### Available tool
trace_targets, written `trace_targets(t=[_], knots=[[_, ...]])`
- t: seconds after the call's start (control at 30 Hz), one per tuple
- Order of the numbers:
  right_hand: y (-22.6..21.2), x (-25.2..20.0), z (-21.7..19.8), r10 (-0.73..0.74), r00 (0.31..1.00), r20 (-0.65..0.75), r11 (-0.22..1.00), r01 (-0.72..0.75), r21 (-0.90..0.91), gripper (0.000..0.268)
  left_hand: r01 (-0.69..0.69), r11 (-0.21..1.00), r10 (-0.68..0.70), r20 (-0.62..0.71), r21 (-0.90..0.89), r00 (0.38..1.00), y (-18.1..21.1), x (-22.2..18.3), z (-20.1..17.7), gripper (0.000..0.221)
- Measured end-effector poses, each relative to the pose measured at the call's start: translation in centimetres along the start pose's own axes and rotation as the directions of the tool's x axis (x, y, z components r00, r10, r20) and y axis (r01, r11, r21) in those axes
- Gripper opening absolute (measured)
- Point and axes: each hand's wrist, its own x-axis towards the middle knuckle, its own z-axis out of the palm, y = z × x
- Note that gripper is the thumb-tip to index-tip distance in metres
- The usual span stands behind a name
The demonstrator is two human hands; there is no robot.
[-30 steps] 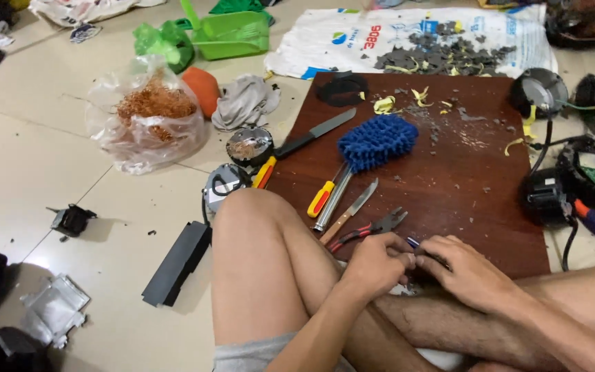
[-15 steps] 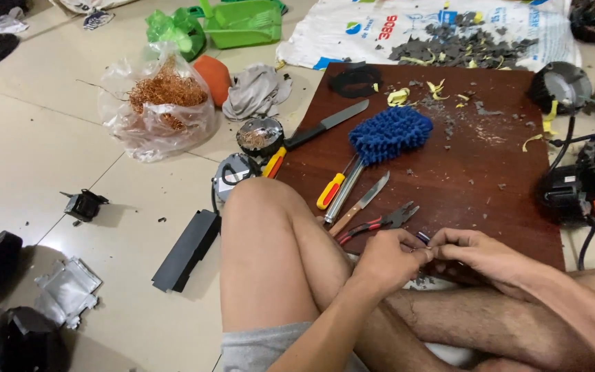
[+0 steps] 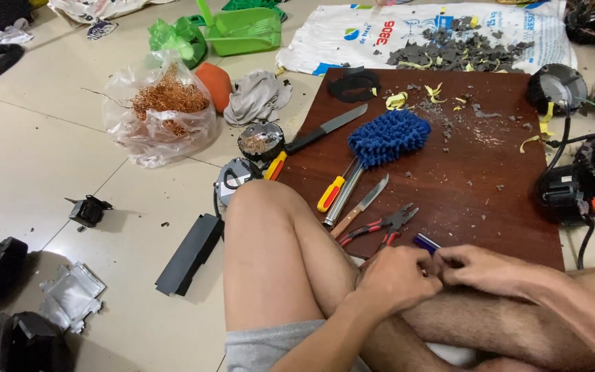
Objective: The person sits cross-legged on the floor and uses a screwdriver to scrape and remove insulation from small copper wires. They hold the wire with one hand and scrape along its length with the tool, producing small shavings of insulation.
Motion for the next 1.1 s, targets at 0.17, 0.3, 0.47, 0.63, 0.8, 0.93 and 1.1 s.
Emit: trace_targets(t=[0.17, 0.3, 0.47, 0.63, 0.8, 0.93, 1.1], knots=[[2.2, 2.3, 1.0, -0.105, 0.975, -0.198, 0.991, 0.118, 0.057, 0.018, 0.145, 0.988, -0.147, -0.027, -0.059, 0.989, 0.9, 0.4, -1.1, 0.036], [-1.8, -2.0, 2.5, -0.194, 0.86, -0.473, 0.981, 0.171, -0.091, 0.016, 0.311, 0.904, -0.331, -0.021, -0.292, 0.943, 1.7, 0.6, -2.7, 0.036], [-2.3, -2.7, 3.3, -0.227, 0.825, -0.518, 0.97, 0.146, -0.192, 0.013, 0.314, 0.901, -0.329, 0.002, -0.299, 0.944, 1.1, 1.0, -2.2, 0.032], [-2.5, -2.8, 3.5, -0.134, 0.873, -0.469, 0.985, 0.063, -0.163, 0.014, 0.18, 0.947, -0.188, -0.006, -0.264, 0.982, 1.4, 0.4, -2.1, 0.043], [-0.5, -1.6, 3.8, -0.264, 0.847, -0.462, 0.94, 0.119, -0.319, 0.017, 0.269, 0.935, -0.288, -0.05, -0.231, 0.956, 2.2, 0.0, -2.4, 0.031], [-0.1, -1.7, 3.7, -0.278, 0.823, -0.494, 0.936, 0.118, -0.331, 0.018, 0.233, 0.953, -0.243, -0.029, -0.195, 0.969, 0.9, 1.0, -1.4, 0.028], [-0.9, -2.2, 3.7, -0.163, 0.85, -0.502, 0.975, 0.059, -0.216, 0.014, 0.091, 0.985, -0.105, -0.094, -0.147, 0.99, 0.5, 0.4, -1.0, 0.021]])
